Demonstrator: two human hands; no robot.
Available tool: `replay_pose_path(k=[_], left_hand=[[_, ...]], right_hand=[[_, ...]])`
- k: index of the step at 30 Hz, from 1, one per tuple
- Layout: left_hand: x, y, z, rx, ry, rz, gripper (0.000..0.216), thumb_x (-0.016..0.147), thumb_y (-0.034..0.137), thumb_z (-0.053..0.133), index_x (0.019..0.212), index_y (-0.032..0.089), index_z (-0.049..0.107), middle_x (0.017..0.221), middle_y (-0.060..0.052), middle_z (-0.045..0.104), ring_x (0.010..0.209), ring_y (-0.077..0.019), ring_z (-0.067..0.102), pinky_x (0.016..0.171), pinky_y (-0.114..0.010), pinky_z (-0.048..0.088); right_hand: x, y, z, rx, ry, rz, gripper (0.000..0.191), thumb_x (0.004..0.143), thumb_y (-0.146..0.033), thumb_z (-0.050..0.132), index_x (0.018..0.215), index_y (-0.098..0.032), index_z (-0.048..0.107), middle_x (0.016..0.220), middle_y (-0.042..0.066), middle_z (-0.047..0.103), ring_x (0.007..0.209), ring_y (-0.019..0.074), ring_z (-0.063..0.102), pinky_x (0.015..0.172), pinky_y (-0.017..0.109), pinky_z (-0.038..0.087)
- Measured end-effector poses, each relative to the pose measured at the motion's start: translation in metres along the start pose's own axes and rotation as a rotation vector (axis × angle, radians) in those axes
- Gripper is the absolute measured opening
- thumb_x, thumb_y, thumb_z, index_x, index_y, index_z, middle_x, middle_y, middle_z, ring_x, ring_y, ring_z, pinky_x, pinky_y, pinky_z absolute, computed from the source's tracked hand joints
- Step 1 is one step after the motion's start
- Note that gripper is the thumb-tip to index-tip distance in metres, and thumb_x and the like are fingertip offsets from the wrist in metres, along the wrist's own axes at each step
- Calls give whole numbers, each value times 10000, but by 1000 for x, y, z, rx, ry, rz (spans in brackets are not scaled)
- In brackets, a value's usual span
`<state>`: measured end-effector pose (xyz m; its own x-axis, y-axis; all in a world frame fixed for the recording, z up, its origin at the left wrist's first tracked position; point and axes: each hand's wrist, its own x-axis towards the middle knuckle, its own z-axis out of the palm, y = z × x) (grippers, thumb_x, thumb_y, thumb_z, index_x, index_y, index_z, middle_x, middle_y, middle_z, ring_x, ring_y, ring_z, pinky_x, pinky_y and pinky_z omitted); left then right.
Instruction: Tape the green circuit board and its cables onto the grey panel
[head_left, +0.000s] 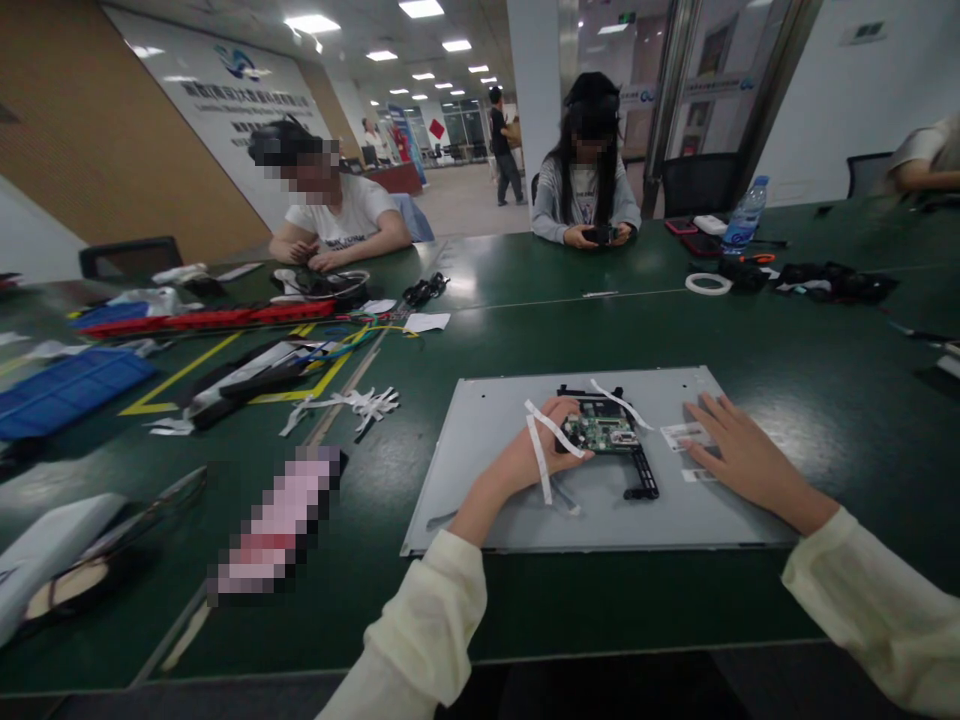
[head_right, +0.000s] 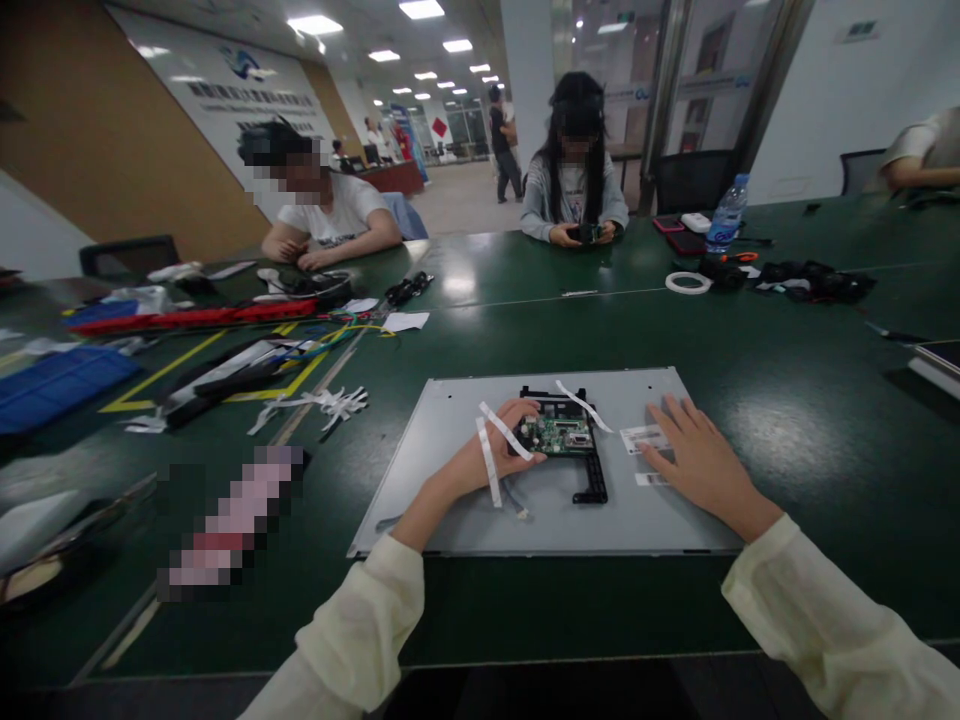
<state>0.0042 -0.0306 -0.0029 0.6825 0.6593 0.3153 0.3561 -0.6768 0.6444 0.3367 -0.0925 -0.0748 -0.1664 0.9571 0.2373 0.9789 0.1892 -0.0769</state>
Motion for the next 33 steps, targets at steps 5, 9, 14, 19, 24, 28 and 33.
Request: replay_pose_path(k=[5,9,14,19,24,28,33], left_hand=[[0,2,-5,38,-34,-23,452,738,289,709,1129,195,503,1244,-113,514,1177,-269,506,1007,-466,406],[-2,0,-6,144,-41,-26,482,745,330,706,1163,190,510,1260,-125,529,1193,-286,501,1023,-486,376],[-8,-5,-7,276,-42,-59,589,738,436,705,1235,199,497,1353,-133,477,1344,-340,322,1100,-567,223],[-11,7,-18,170,4,-93,509,841,421,595,1285,215,457,1364,-116,473,1357,-284,325,1110,-495,275],[3,31,-28,118,28,-88,429,898,385,511,1298,243,441,1334,-89,501,1253,-253,462,1065,-436,364],[31,29,-10,131,56,-62,319,914,283,448,1219,204,495,1193,-97,592,1118,-245,557,966,-408,450],[57,5,25,249,57,-53,263,860,166,442,1102,176,545,1080,-101,620,1025,-243,589,908,-409,476]], right_hand=[[1,2,1,5,-5,-4,677,895,-580,338,1419,-152,377,1488,154,306,1361,363,270,1027,547,356],[1,1,-1,8,-20,-3,665,900,-560,348,1428,-157,362,1497,145,291,1371,351,255,1055,526,332],[0,2,0,27,-14,10,651,901,-553,355,1426,-168,365,1502,137,283,1377,352,242,1044,543,340],[-2,3,-12,77,-42,-19,620,905,-521,359,1426,-184,355,1474,137,341,1367,349,270,1022,573,355],[14,-17,-48,195,-84,-164,580,882,-422,452,1421,-228,363,1444,88,404,1316,272,390,1061,474,365],[43,-41,-55,234,-62,-254,492,868,-294,462,1354,-217,462,1380,79,481,1243,240,475,1038,442,401],[61,-55,-36,287,22,-290,361,879,-248,454,1216,-207,576,1261,81,581,1113,226,575,945,411,482]])
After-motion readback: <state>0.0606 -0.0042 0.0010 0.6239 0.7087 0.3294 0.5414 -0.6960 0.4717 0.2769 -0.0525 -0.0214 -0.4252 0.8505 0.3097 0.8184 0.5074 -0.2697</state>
